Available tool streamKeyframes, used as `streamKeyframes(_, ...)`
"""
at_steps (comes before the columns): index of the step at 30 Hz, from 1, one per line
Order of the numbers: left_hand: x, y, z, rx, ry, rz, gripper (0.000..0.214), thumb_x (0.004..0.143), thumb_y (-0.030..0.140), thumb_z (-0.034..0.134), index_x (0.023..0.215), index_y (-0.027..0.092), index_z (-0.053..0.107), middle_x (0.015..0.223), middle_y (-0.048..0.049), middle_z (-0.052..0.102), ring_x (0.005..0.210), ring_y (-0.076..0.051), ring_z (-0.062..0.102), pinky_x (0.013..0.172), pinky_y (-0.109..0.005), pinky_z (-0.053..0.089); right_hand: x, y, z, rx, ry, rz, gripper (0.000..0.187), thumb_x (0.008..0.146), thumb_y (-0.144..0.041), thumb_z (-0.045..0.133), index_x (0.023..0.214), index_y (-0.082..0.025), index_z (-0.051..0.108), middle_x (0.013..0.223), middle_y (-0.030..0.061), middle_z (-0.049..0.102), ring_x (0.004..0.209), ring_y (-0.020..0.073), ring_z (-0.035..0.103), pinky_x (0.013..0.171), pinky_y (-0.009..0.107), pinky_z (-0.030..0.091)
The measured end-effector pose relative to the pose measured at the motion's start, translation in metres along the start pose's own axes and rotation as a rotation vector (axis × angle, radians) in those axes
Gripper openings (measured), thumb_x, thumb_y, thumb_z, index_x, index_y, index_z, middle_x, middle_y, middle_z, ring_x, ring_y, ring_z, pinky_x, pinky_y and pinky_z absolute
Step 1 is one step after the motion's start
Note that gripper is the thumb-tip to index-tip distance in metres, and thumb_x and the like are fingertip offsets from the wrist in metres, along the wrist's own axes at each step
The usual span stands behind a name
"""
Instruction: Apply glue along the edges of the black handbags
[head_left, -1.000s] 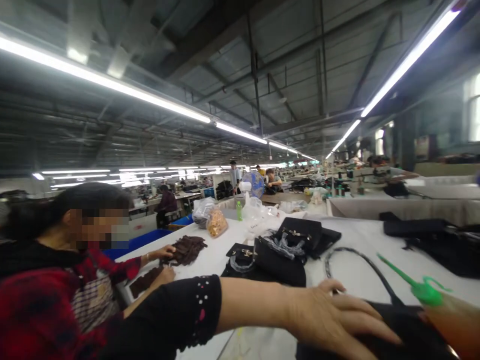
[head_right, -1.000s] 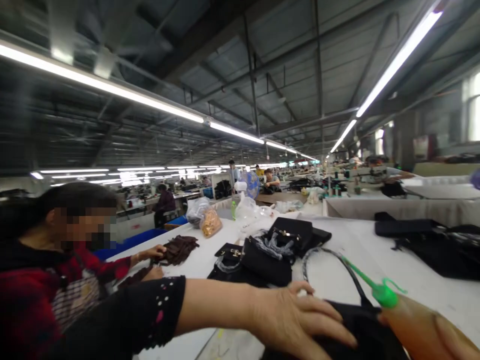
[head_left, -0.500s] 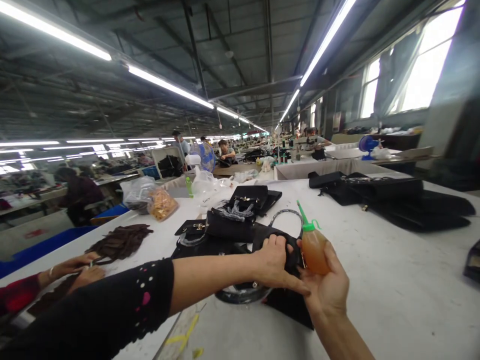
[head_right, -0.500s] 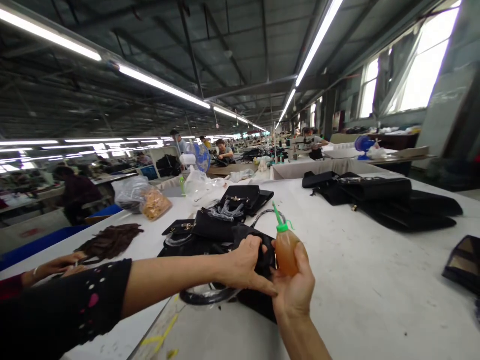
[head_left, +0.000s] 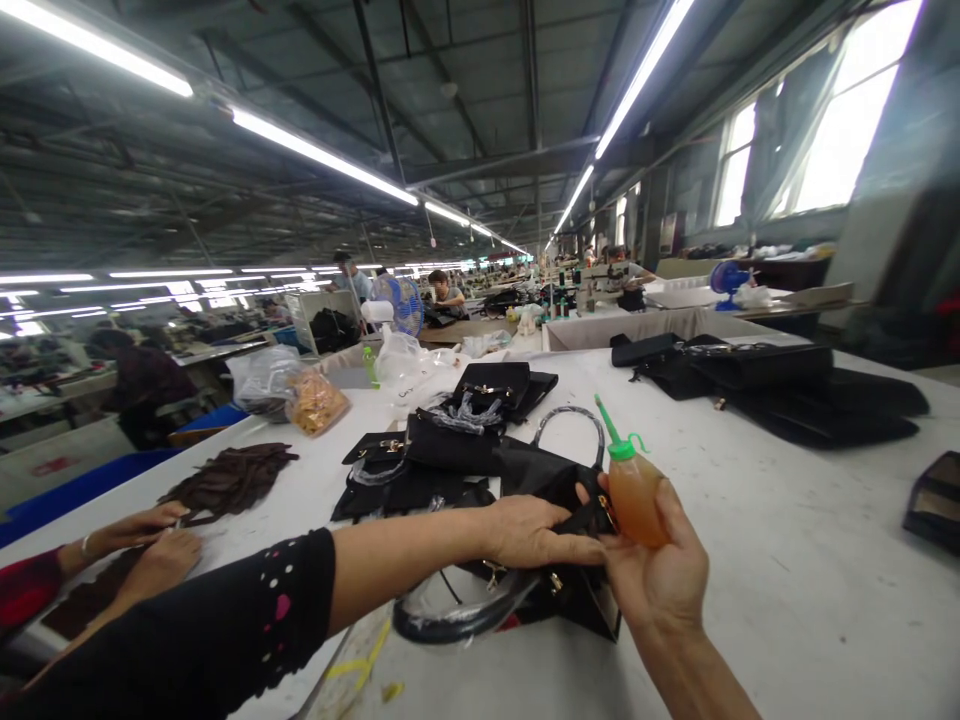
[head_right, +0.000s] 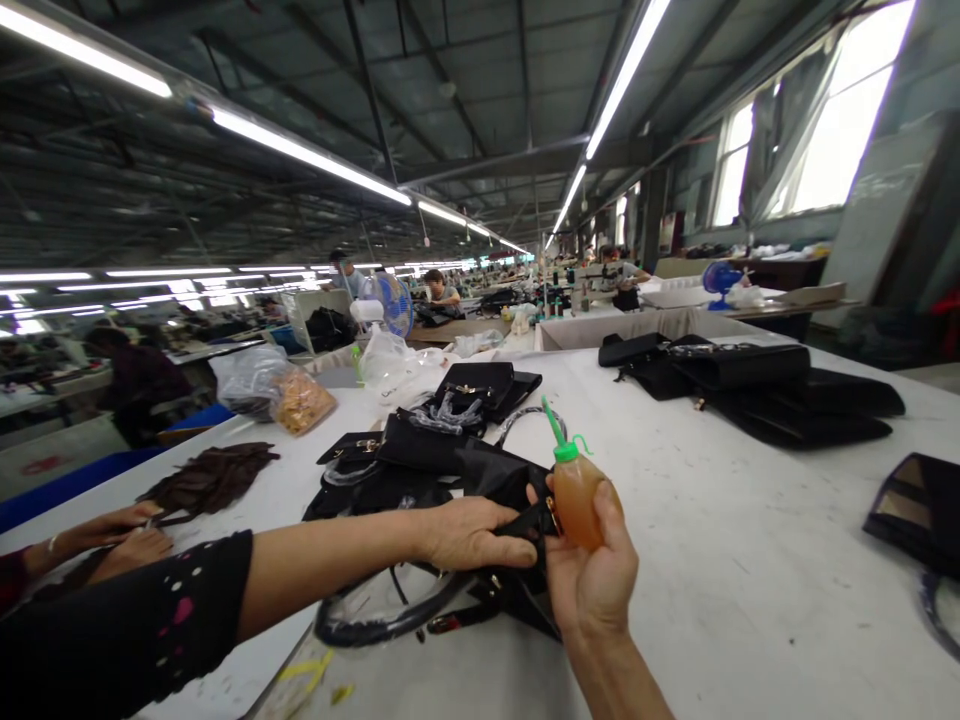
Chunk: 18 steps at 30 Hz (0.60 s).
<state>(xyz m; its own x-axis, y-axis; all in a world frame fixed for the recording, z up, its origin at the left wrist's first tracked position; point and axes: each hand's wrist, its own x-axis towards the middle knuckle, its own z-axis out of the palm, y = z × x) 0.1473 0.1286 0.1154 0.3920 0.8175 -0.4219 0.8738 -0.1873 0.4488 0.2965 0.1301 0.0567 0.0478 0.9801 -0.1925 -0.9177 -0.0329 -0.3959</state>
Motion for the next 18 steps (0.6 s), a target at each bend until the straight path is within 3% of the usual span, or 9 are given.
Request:
streamKeyframes(2,0.001,-0.003,-0.001,-0.007,-0.031,0.029,0.065,0.08,0.08,0.04,0.075,0.019,0.06,0.068,-0.0011,0.055,0.068,-0.018,0.056,0.064,-0.028,0.041,0.001,-0.001,-0.001,0.003,-0.001,-0.005,0.019,0.088,-0.032,0.065,0.101,-0.021,0.073,0.092,0.0018,0.076,0.084,0.0204,0.07,0.083,0.05,0.061)
streamKeyframes(6,0.002,-0.013,-0.004,-0.196,0.0,-0.033,0.058,0.079,0.072,0.052,0.064,0.017,0.056,0.058,0.003,0.045,0.053,-0.01,0.041,0.05,-0.024,0.031,0.003,-0.005,-0.002,0.014,-0.007,0.001,0.018,0.087,-0.029,0.065,0.1,-0.021,0.073,0.094,0.0019,0.077,0.084,0.0209,0.071,0.084,0.051,0.061)
streamKeyframes(9,0.004,-0.022,-0.006,-0.31,0.161,-0.103,0.06,0.083,0.071,0.047,0.074,0.015,0.066,0.059,0.0023,0.049,0.054,-0.011,0.043,0.049,-0.023,0.031,0.002,-0.009,-0.002,-0.006,-0.039,0.029,0.018,0.087,-0.028,0.065,0.1,-0.019,0.073,0.094,0.0036,0.077,0.083,0.0222,0.072,0.083,0.051,0.061)
streamKeyframes(11,0.006,-0.028,-0.007,-0.234,0.209,-0.103,0.048,0.087,0.058,0.051,0.092,0.015,0.071,0.063,0.0018,0.055,0.056,-0.011,0.048,0.051,-0.022,0.033,0.0,-0.01,-0.002,-0.011,-0.053,0.063,0.016,0.086,-0.028,0.066,0.097,-0.019,0.074,0.093,0.0047,0.077,0.083,0.0233,0.072,0.082,0.051,0.061)
streamKeyframes(14,0.006,-0.036,-0.007,0.155,0.114,0.122,0.032,0.083,0.03,0.063,0.113,0.023,0.069,0.08,0.0011,0.066,0.069,-0.013,0.058,0.056,-0.021,0.038,-0.001,-0.007,0.0,0.006,-0.052,0.091,0.014,0.085,-0.027,0.067,0.094,-0.019,0.074,0.092,0.0055,0.078,0.082,0.0238,0.073,0.082,0.05,0.061)
streamKeyframes(16,0.007,-0.038,-0.006,0.462,0.058,0.361,0.035,0.086,0.019,0.058,0.118,0.029,0.066,0.106,-0.0001,0.069,0.08,-0.015,0.063,0.058,-0.022,0.039,-0.002,-0.006,0.003,0.018,-0.048,0.092,0.015,0.085,-0.027,0.068,0.095,-0.019,0.074,0.092,0.0058,0.078,0.082,0.0239,0.073,0.082,0.049,0.061)
streamKeyframes(18,0.009,-0.037,-0.002,0.703,0.048,0.526,0.041,0.089,0.015,0.049,0.125,0.032,0.06,0.13,-0.0016,0.062,0.08,-0.016,0.065,0.054,-0.025,0.039,-0.002,-0.004,0.007,0.036,-0.047,0.099,0.014,0.085,-0.026,0.067,0.095,-0.019,0.074,0.093,0.0053,0.078,0.083,0.0242,0.073,0.082,0.05,0.061)
